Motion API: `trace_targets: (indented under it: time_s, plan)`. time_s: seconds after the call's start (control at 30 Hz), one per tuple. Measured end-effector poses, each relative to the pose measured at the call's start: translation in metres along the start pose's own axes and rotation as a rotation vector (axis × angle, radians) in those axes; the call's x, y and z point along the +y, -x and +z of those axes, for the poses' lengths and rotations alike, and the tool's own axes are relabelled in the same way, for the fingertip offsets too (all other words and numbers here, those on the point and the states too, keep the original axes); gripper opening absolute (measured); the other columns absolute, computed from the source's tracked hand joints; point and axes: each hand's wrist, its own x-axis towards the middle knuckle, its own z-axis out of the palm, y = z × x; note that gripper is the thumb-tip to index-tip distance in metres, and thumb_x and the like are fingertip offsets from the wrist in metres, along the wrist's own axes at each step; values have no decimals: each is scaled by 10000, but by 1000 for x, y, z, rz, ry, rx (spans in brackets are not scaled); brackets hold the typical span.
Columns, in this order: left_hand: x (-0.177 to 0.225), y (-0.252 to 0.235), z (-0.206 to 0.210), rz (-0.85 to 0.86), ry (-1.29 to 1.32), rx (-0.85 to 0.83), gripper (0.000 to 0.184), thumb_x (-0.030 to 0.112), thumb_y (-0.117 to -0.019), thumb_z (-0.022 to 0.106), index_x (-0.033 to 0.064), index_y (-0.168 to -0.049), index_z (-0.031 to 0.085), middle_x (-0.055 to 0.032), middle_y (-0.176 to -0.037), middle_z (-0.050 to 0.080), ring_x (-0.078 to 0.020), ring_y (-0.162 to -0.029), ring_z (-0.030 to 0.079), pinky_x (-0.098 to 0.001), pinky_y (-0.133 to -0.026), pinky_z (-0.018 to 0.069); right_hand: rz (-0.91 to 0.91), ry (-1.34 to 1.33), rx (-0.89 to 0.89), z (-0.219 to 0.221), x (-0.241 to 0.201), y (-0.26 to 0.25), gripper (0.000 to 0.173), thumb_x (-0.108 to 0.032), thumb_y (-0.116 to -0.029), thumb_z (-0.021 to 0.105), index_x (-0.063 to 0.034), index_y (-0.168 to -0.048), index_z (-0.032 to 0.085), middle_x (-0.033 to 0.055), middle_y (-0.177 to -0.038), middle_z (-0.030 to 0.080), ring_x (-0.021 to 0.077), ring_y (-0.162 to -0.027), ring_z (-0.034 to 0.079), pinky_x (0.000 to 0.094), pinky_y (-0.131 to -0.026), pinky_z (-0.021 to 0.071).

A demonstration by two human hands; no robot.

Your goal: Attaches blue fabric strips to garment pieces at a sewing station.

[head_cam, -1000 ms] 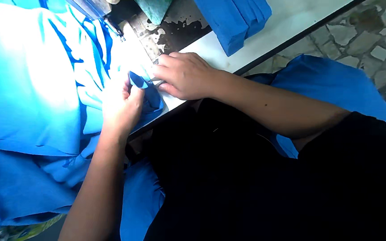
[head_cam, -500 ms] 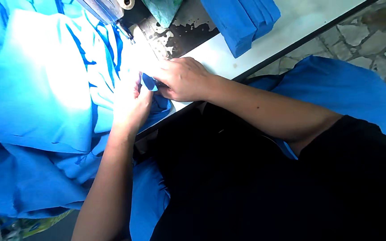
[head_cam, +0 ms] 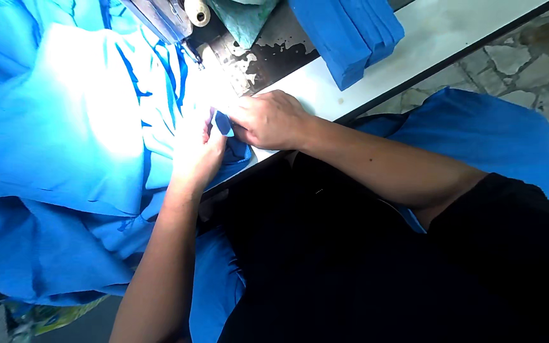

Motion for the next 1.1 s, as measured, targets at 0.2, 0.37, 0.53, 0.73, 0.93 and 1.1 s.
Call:
trace_targets:
  time_s: [0.2, 0.37, 0.53, 0.73, 0.93, 1.1]
  plan:
    - [-4, 1, 1, 7, 74, 3, 269, 187, -1056, 472, 14, -1022, 676, -25, -892, 640, -7, -845, 569, -232, -793, 458, 153, -223, 106, -18, 2, 11, 437, -383, -901, 708, 48, -954, 657, 191, -896, 664, 283, -728, 653, 434, -608, 504]
    - [-6, 6, 6, 88, -32, -44, 126, 37, -956, 608, -17, -932, 719, -123, -861, 693, -216, -823, 662, -442, -756, 515, 10, -408, 141, -4, -23, 12, 139, 1, -839, 709, 46, -971, 715, 183, -909, 693, 280, -809, 695, 410, -672, 564]
    - [-17, 14, 9, 287, -142, -67, 160, 68, -944, 621, 0, -996, 756, -219, -1117, 679, -396, -1049, 645, -573, -906, 484, -19, -427, -42, -30, -29, 40, 64, 11, -816, 670, 38, -874, 664, 132, -771, 626, 224, -679, 628, 360, -587, 511]
    - [-25, 13, 10, 302, -134, -22, 186, 48, -943, 574, -34, -1008, 728, -225, -1068, 704, -392, -1031, 675, -550, -876, 505, -4, -290, -150, -34, -19, 56, 213, -215, -909, 653, -15, -874, 717, 86, -732, 623, 190, -632, 611, 338, -534, 480]
    - [-30, 20, 18, 340, -169, 57, 207, 75, -941, 559, -8, -967, 747, -219, -1123, 720, -383, -1061, 694, -545, -881, 523, -49, -48, -138, -16, -19, 37, 307, -188, -841, 667, -45, -1096, 762, 117, -790, 584, 238, -576, 581, 371, -460, 442]
    - [-33, 24, 26, 375, -203, 134, 199, 126, -925, 570, 16, -923, 737, -234, -1105, 701, -421, -1072, 662, -580, -895, 491, -106, -17, -157, -16, -18, 37, 265, -161, -823, 699, -28, -1045, 755, 185, -1007, 659, 279, -644, 644, 398, -483, 497]
